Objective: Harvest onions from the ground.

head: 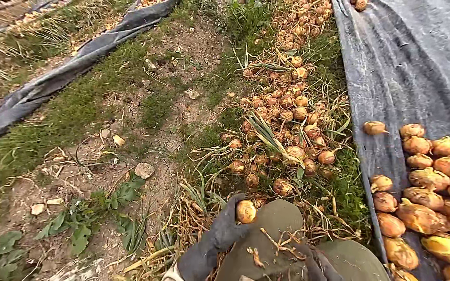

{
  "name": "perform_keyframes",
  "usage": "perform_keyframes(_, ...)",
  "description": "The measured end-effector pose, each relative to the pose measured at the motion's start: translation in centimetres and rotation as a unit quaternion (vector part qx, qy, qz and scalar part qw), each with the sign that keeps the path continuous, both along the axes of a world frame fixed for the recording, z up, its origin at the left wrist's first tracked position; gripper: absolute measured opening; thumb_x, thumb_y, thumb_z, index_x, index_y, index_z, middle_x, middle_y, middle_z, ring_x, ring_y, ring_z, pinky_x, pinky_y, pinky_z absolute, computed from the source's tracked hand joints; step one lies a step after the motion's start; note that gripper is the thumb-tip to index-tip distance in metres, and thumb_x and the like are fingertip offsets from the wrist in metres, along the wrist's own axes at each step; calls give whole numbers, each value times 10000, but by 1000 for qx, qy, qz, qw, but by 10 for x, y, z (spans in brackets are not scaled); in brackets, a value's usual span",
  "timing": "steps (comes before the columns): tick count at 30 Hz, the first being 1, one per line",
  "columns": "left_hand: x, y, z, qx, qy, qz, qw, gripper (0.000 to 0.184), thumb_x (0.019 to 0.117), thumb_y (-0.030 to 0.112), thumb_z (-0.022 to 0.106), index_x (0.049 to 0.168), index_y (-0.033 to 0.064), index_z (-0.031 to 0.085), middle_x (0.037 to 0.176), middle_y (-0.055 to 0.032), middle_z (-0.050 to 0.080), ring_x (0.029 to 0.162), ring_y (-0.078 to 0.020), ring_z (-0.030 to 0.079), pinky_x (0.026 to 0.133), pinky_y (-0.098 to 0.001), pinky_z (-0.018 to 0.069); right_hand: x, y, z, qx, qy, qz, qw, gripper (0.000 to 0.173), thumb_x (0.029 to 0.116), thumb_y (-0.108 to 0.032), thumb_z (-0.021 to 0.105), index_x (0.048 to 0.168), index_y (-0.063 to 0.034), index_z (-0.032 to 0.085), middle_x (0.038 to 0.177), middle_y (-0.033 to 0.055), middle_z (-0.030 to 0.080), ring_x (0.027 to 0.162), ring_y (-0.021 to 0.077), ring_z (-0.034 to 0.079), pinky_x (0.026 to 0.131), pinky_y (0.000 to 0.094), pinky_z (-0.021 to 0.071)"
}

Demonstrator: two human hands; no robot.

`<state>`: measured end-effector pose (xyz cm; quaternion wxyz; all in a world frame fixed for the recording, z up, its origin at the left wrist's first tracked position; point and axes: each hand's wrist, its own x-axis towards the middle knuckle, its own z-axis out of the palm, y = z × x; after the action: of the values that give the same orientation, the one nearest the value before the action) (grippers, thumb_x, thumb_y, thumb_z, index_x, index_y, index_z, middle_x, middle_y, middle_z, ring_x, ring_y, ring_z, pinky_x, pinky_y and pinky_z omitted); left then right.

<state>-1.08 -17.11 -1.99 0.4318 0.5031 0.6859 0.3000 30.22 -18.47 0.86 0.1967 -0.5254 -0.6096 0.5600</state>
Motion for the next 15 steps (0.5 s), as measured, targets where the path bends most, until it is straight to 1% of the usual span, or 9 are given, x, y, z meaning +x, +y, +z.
perform_keyframes(2,26,-30,42,83,-91,-1,992,897,740,301,938,1460,59,461,1362,-86,623,1194,-138,653,1011,-334,590,-20,10,4,8,23,14,1000,515,1054,-409,492,1466,-103,527,1096,107,698,689,182,649,622,439,585)
perform_keyframes(4,47,-47,71,146,-101,-63,982,821,759,259,937,1432,29,527,1378,-120,624,1228,-174,639,1051,-347,564,-42,5,17,8,113,4,994,647,1044,-474,452,1481,3,439,1068,68,681,695,122,644,601,373,592)
perform_keyframes(5,53,-50,79,176,-78,-105,976,787,774,232,925,1439,39,552,1401,-149,617,1276,-217,617,1093,-386,531,-50,1,30,12,153,3,988,751,1047,-554,401,1469,66,395,1134,78,676,780,93,675,648,337,616)
perform_keyframes(7,58,-56,86,174,-29,-162,971,780,813,254,893,1494,136,532,1417,-141,605,1288,-250,605,1089,-446,525,-55,-8,31,43,200,-23,979,804,1033,-650,347,1381,55,514,1108,95,708,790,137,702,625,361,626)
perform_keyframes(8,57,-59,89,150,-12,-177,973,790,828,310,881,1516,196,510,1398,-112,620,1262,-232,620,1067,-450,537,-53,-11,28,50,200,-35,978,707,1058,-597,336,1296,20,586,989,75,711,676,143,671,530,361,594)
perform_keyframes(10,55,-64,97,67,-3,-214,975,777,857,415,840,1524,244,480,1360,-77,657,1232,-213,648,1055,-480,539,-51,-18,41,45,156,-41,986,474,1100,-378,320,1134,-38,649,830,3,693,590,84,621,502,295,554)
perform_keyframes(12,58,-70,105,-43,-35,-226,973,779,869,473,802,1509,143,504,1357,-147,655,1228,-276,647,1069,-514,504,-40,-27,52,146,35,9,989,405,1102,-202,371,1197,43,678,1007,103,736,850,108,703,778,297,595)
perform_keyframes(14,65,-76,105,-140,-112,-198,964,748,870,435,804,1476,96,528,1355,-142,640,1210,-245,637,1060,-458,510,-30,-32,33,325,-30,9,945,370,1063,-213,482,1112,79,704,960,200,747,879,231,740,804,424,600)
perform_keyframes(15,66,-78,104,-162,-164,-178,957,685,875,325,818,1451,80,542,1292,-124,669,1111,-212,678,983,-410,565,-25,-34,29,337,-22,-16,941,388,1069,-220,473,1163,93,682,947,181,744,858,201,732,794,401,604)
